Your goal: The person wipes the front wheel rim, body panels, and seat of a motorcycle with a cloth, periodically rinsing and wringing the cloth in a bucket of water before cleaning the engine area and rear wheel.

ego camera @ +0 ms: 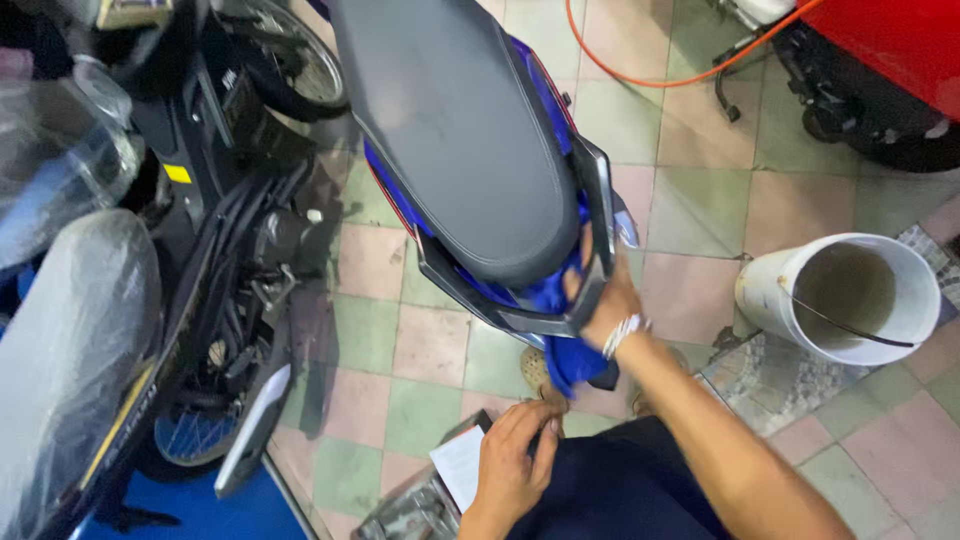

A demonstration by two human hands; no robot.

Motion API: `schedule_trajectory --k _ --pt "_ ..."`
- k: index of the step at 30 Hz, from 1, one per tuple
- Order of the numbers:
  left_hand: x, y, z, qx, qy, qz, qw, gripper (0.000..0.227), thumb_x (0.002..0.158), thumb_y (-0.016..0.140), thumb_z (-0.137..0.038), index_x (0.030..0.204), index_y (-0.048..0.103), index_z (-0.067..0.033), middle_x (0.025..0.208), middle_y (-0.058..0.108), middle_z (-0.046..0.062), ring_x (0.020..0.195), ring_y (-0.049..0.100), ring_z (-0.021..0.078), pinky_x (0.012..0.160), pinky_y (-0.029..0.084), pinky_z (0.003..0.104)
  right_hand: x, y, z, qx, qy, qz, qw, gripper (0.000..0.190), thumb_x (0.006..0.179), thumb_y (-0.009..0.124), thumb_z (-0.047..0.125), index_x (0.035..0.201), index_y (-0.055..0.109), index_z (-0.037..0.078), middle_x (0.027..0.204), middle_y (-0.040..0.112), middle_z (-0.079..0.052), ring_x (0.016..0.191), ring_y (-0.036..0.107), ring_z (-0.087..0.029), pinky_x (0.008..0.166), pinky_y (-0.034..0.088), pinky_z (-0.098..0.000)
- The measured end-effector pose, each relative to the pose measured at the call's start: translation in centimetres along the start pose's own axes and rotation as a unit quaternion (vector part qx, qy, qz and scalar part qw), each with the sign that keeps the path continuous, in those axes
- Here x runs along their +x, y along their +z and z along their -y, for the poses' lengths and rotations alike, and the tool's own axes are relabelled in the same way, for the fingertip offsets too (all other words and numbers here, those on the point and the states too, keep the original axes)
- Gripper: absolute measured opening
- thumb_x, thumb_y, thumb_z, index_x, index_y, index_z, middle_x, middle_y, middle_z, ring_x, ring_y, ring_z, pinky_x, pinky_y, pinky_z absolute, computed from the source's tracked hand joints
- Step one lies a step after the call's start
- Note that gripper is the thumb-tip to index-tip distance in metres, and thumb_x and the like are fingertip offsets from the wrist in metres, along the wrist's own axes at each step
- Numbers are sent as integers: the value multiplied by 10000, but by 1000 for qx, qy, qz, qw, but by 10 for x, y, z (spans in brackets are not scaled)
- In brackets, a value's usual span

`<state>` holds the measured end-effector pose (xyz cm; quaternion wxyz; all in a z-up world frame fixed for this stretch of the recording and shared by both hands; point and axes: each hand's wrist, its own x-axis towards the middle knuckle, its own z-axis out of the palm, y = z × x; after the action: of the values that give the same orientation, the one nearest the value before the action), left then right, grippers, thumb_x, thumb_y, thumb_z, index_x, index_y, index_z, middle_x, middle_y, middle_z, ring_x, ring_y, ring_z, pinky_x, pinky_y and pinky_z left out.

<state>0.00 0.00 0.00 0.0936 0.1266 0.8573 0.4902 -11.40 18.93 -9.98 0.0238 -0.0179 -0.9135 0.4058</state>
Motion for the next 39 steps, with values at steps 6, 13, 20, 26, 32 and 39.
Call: schedule_trajectory --k 6,13,20,26,32,39 --pt "13 -25 10 12 41 46 998 149 896 663 -21 1041 697 -27 979 724 132 928 702 340 820 545 421 119 66 -161 414 296 2 861 538 1129 444 445 1355 618 -11 1100 617 -170 960 565 -276 858 449 -437" --pt "29 -27 2 -22 33 19 999 149 921 656 -23 1066 689 -20 1053 734 152 971 720 334 858 565 387 -11 68 -140 449 372 -148 799 430 1124 482 326 1362 621 -4 1352 617 -204 1217 569 -292 1059 435 -393" --pt "33 -36 12 -52 -18 -34 998 138 922 644 -11 1049 698 -6 1029 741 142 942 740 303 839 578 359 52 -29 -50 222 30 56 973 541 1099 327 252 1548 498 5 1758 217 -162 1622 105 -351 1271 76 -455" --pt "33 -16 14 -15 -65 -76 995 140 907 657 -30 1039 700 -11 1013 735 133 939 721 310 832 565 357 236 11 -116 -185 -38 281 941 695 893 434 123 1567 311 5 1689 165 -192 1561 134 -388 1241 176 -455" --pt "34 14 -13 -29 -137 -122 983 135 929 655 -70 1043 706 -20 993 727 127 894 717 289 797 558 350 260 26 -121 -204 -66 266 940 603 912 455 143 1485 479 -42 1623 282 -303 1486 282 -440 1251 255 -460" --pt "34 16 -26 -33 -125 -117 985 143 925 651 -69 1050 693 -14 998 717 136 902 718 285 808 563 350 146 -79 -7 -389 -261 328 820 473 859 557 284 1188 658 -40 1396 547 -212 1400 428 -369 1148 312 -523"
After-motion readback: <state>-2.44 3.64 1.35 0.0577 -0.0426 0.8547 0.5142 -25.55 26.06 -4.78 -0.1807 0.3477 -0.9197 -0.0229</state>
